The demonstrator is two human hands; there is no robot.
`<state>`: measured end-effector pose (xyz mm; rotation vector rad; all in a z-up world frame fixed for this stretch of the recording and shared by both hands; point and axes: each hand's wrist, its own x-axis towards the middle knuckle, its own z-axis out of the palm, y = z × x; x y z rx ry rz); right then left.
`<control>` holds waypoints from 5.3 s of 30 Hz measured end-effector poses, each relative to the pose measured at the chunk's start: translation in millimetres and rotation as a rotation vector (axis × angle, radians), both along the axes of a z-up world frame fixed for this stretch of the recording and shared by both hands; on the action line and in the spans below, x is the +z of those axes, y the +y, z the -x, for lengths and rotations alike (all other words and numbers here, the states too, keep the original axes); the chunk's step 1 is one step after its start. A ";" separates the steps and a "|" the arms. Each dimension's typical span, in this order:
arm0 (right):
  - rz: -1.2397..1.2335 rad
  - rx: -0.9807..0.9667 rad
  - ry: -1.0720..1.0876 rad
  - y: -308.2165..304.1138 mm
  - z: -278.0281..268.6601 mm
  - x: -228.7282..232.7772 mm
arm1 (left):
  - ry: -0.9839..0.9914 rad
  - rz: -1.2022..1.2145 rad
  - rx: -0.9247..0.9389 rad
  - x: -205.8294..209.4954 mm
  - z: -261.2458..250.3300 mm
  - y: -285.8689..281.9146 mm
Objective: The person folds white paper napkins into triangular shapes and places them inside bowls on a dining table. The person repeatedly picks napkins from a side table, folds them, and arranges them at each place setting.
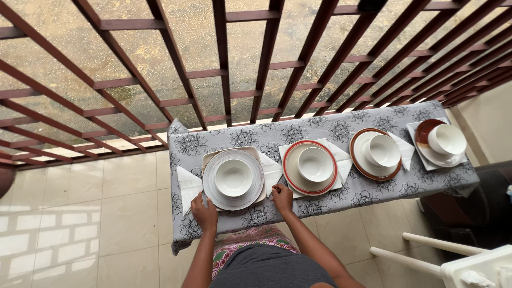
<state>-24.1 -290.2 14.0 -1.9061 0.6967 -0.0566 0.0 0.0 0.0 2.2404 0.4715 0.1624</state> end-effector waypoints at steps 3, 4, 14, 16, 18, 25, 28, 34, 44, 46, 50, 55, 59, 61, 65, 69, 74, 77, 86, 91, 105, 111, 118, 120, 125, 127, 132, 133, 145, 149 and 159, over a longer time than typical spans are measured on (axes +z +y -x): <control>0.005 -0.025 0.004 -5.3 3.0 1.7 | -0.101 -0.062 -0.022 17.3 7.8 -2.8; -0.011 -0.036 -0.016 -5.5 3.5 2.6 | -0.132 -0.052 -0.044 24.6 7.9 -4.4; -0.052 -0.164 -0.279 -4.1 34.8 32.5 | -0.277 0.065 -0.413 67.7 -18.7 -52.2; -0.019 -0.211 -0.299 -6.4 51.8 43.4 | -0.297 0.103 -0.526 72.2 -13.9 -69.9; -0.030 -0.276 -0.293 -7.7 71.8 55.7 | -0.309 0.141 -0.635 81.2 -5.8 -88.3; -0.012 -0.539 -0.270 -20.2 158.9 80.5 | -0.242 0.314 -0.918 109.8 45.1 -148.8; 0.032 -0.646 -0.255 -30.1 196.7 86.0 | -0.182 0.338 -1.038 109.5 68.4 -172.6; 0.053 -0.821 -0.292 -64.7 267.5 101.5 | -0.182 0.313 -1.196 107.6 114.4 -232.6; 0.061 -0.984 -0.360 -162.4 425.5 97.1 | -0.061 0.352 -1.382 121.9 255.9 -363.6; 0.069 -1.032 -0.374 -174.1 458.8 94.9 | -0.022 0.366 -1.432 124.1 285.4 -380.3; 0.073 -1.121 -0.343 -200.7 506.9 100.6 | 0.077 0.382 -1.520 127.2 329.8 -416.5; 0.056 -1.171 -0.357 -229.3 542.4 101.8 | 0.109 0.386 -1.575 119.3 359.3 -459.9; 0.058 -1.186 -0.351 -262.1 557.0 97.4 | 0.144 0.388 -1.602 113.2 374.0 -501.6; 0.067 -1.188 -0.346 -281.8 562.5 92.6 | 0.181 0.386 -1.609 111.8 380.1 -525.8; 0.072 -1.203 -0.334 -333.0 573.0 80.5 | 0.265 0.369 -1.613 116.1 387.3 -588.2; 0.058 -1.210 -0.266 -386.4 586.6 70.4 | 0.314 0.395 -1.627 119.5 393.3 -650.2; 0.087 -1.218 -0.310 -450.9 599.1 57.2 | 0.357 0.396 -1.667 108.5 400.8 -711.6; 0.056 -1.230 -0.315 -472.5 599.9 47.9 | 0.350 0.375 -1.675 97.3 406.7 -729.3; 0.031 -1.175 -0.221 -546.3 603.6 29.9 | 0.396 0.288 -1.619 70.7 415.9 -774.3; 0.085 -1.129 -0.090 -613.6 608.9 23.9 | 0.401 0.256 -1.534 66.8 426.7 -802.8; 0.601 -0.712 0.064 -732.5 608.3 -6.4 | 0.457 0.254 -1.321 58.5 478.6 -880.4; 0.670 -0.533 0.237 -739.8 600.8 -18.5 | 0.448 0.223 -1.275 61.0 490.7 -888.7; 0.695 -0.480 0.293 -745.0 599.1 -23.9 | 0.444 0.242 -1.231 57.5 498.2 -893.5; 0.729 -0.490 0.261 -746.5 597.9 -24.1 | 0.442 0.252 -1.229 56.6 499.4 -895.8; 0.634 -0.592 0.170 -751.9 602.0 -20.8 | 0.440 0.296 -1.207 54.0 500.8 -897.7; 0.586 -0.638 0.143 -755.4 604.9 -19.3 | 0.443 0.308 -1.193 51.8 499.2 -896.4; 0.481 -0.757 0.053 -759.7 621.3 -12.0 | 0.518 0.281 -1.160 55.1 496.2 -892.1; 0.495 -0.766 0.033 -759.3 626.0 -9.4 | 0.517 0.291 -1.163 56.7 495.6 -892.2; -0.274 -0.690 -0.660 -733.4 634.3 63.4 | 0.694 0.706 -1.118 81.1 448.5 -861.7; -0.574 -0.515 -0.746 -706.7 591.5 105.1 | 0.375 0.651 -1.217 124.1 418.8 -823.6; -0.699 -0.330 -0.759 -629.2 463.0 145.0 | 0.440 0.881 -1.306 175.6 356.4 -725.0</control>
